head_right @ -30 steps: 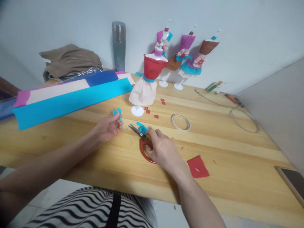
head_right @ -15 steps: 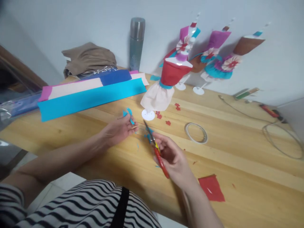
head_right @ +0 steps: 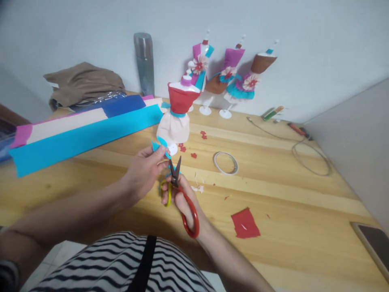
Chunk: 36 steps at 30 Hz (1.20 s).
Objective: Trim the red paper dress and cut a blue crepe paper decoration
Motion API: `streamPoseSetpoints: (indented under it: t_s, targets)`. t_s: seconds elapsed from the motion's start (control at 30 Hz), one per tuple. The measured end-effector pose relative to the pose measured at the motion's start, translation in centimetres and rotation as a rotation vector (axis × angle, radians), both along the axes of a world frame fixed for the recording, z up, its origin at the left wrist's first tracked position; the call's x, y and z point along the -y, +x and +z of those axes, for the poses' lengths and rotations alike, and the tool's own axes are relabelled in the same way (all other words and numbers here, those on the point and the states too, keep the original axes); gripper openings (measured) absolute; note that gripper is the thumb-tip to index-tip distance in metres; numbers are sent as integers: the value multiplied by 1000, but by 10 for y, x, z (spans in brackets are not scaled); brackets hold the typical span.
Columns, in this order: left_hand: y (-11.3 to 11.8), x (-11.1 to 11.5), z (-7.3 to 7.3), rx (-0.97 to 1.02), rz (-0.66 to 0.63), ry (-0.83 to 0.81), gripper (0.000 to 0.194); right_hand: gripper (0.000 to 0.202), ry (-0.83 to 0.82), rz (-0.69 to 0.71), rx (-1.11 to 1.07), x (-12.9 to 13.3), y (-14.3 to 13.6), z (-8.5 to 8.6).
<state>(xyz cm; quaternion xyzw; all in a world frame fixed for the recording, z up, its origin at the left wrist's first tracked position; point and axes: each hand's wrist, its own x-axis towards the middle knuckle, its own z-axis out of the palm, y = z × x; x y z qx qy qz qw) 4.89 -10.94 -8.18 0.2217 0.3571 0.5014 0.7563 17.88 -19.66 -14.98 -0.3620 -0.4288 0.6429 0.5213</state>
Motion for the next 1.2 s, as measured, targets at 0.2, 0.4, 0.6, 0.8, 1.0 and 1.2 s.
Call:
streamPoseSetpoints:
  t_s: [0.2,0.4,0.6,0.8,1.0,1.2]
  targets:
    - [9,0,-14,-23,25,-74,25,45,89,-61,63,-1,-4,2]
    - [12,4,-13,6,-22,-99,29,51,115,-78,213,5,-3,11]
    - [16,8,-3,-4,-1,-83,23,55,134,-114,274,6,0,6]
    - [25,16,7,-29,82,-111,25,45,182,-150,364,5,-4,11]
    - [30,24,4,-27,113,-60,37,45,167,-200,338,3,-9,14]
    - [33,28,3,-24,161,-39,25,45,111,-197,283,1,-10,14]
